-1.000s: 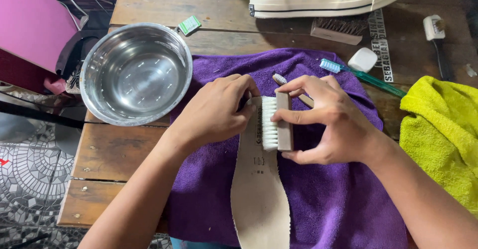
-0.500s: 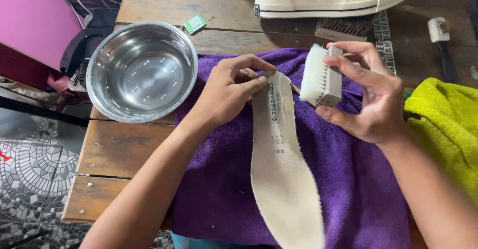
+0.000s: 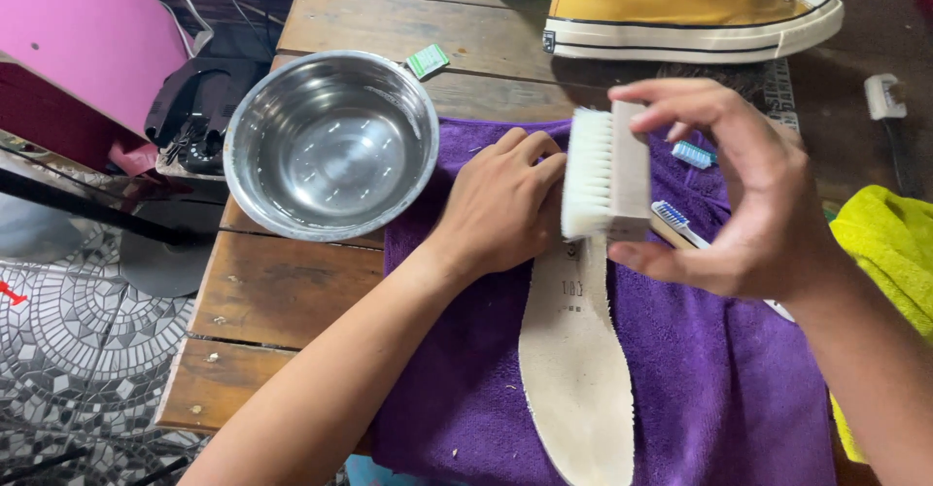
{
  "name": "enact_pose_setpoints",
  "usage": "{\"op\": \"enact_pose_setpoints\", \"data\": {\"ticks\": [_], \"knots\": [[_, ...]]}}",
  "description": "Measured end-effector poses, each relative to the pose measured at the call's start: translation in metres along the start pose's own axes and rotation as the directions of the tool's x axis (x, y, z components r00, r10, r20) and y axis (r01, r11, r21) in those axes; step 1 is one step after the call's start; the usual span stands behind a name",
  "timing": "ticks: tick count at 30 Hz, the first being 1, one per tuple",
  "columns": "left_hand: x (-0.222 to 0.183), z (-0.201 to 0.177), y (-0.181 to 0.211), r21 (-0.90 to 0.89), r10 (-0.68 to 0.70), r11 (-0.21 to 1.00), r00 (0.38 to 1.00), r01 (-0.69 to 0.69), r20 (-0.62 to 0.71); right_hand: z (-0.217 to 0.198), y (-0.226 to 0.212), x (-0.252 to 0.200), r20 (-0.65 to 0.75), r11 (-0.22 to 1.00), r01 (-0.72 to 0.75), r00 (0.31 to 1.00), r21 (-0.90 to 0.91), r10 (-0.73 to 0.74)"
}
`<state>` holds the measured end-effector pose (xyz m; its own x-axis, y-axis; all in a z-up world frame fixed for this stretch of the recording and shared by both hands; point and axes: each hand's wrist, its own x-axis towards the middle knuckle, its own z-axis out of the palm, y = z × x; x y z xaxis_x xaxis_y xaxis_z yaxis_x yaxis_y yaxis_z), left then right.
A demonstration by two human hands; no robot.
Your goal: Removing an insole from a sneaker and cleaning it thoroughly using water and various brushes on a workbench.
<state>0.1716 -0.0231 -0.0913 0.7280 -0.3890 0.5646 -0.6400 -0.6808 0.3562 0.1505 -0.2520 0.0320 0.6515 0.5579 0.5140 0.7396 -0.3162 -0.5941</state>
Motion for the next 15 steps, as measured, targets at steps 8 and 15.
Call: {"op": "enact_pose_setpoints", "data": {"ticks": [8,15], "knots": [[-0.016,0.029,-0.012,-0.098,0.053,0.993,0.996,-0.059,-0.069,0.081,-0.012,0.135,0.282,0.887,0.442,0.874,-0.13,-0.395],[-0.02,0.028,-0.012,-0.111,0.019,0.994,0.999,-0.023,-0.033,0.148,0.003,0.161,0.416,0.882,0.397,0.868,-0.255,-0.271]]}}
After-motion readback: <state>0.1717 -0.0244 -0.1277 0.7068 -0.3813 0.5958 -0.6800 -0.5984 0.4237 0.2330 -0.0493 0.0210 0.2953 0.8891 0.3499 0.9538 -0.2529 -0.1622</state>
